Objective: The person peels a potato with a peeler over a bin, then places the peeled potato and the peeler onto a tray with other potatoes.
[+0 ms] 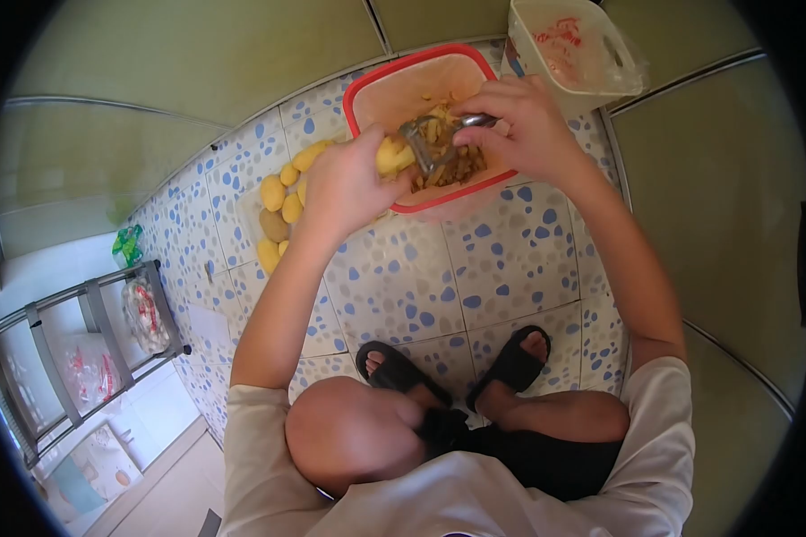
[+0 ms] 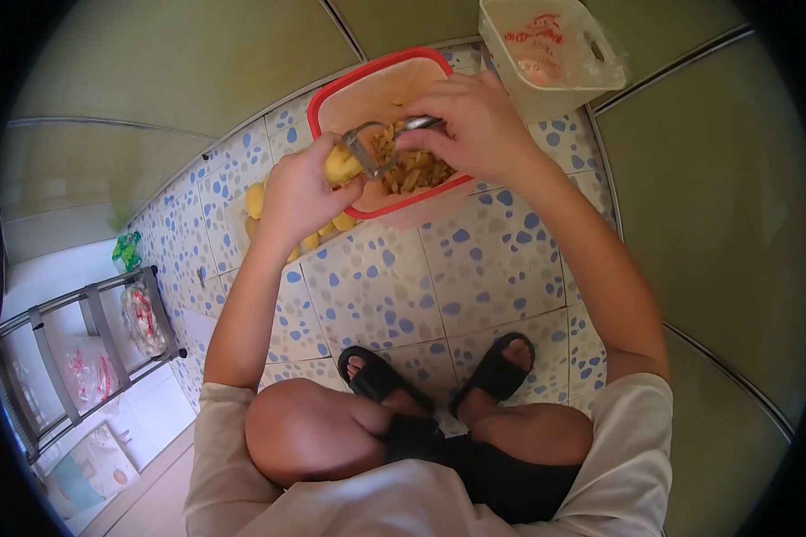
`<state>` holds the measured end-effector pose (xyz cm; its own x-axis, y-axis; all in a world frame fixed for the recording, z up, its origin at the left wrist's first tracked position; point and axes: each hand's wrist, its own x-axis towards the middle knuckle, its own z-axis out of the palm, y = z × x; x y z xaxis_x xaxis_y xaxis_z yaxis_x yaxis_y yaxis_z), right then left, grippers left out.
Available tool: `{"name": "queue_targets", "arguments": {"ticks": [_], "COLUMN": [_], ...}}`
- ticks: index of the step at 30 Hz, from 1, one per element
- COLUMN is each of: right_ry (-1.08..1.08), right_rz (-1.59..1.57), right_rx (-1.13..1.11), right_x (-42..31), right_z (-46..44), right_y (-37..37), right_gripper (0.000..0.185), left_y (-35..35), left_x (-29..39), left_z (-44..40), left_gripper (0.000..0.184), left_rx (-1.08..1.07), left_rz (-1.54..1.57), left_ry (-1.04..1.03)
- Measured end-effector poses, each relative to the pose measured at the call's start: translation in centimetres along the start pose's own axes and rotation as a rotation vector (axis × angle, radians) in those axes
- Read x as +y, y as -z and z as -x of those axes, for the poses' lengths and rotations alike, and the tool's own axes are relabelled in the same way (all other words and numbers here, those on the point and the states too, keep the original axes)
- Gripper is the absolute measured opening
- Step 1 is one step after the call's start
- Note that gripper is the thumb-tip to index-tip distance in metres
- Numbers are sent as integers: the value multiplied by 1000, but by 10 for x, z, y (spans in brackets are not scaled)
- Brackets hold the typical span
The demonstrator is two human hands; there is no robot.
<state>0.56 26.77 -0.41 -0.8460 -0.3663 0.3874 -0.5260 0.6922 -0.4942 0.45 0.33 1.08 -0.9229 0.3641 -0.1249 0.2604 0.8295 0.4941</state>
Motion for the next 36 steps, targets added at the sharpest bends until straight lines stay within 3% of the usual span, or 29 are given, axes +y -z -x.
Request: {"name": "queue_targets", "arguments": {"ticks": [5, 14, 17, 20, 23, 26, 29, 36], "right_ry": [-2, -65, -92, -135, -170, -67, 9, -36], "right_rz": [7, -60, -150, 21, -294, -131, -116, -52], "right_rx": [-64, -128, -140, -15, 7, -62, -49, -102], "right_x": [-20, -9, 10, 55, 37, 13, -6, -18], "right_z": [-2, 0, -1, 10, 11, 4, 2, 0], "right_y": [-2, -4, -7, 6, 10, 7, 4, 1], "right_gripper": [30, 25, 30, 28, 28, 28, 26, 28], "left_y": [-8, -8, -11, 0, 3, -6, -13, -8], "left_x": [-5, -4, -7, -19, -19, -4, -5, -2], "left_z": [-5, 0, 2, 7, 1, -1, -6, -7], "left_gripper": [41, 37, 36, 36, 34, 37, 38, 43], "left_rx": [26, 12, 52, 89, 64, 67, 23, -9], "left_rz": [33, 14, -3, 127, 161, 332, 264, 115], "left_ry": [-103, -107, -122, -110, -26, -37, -62, -86]}}
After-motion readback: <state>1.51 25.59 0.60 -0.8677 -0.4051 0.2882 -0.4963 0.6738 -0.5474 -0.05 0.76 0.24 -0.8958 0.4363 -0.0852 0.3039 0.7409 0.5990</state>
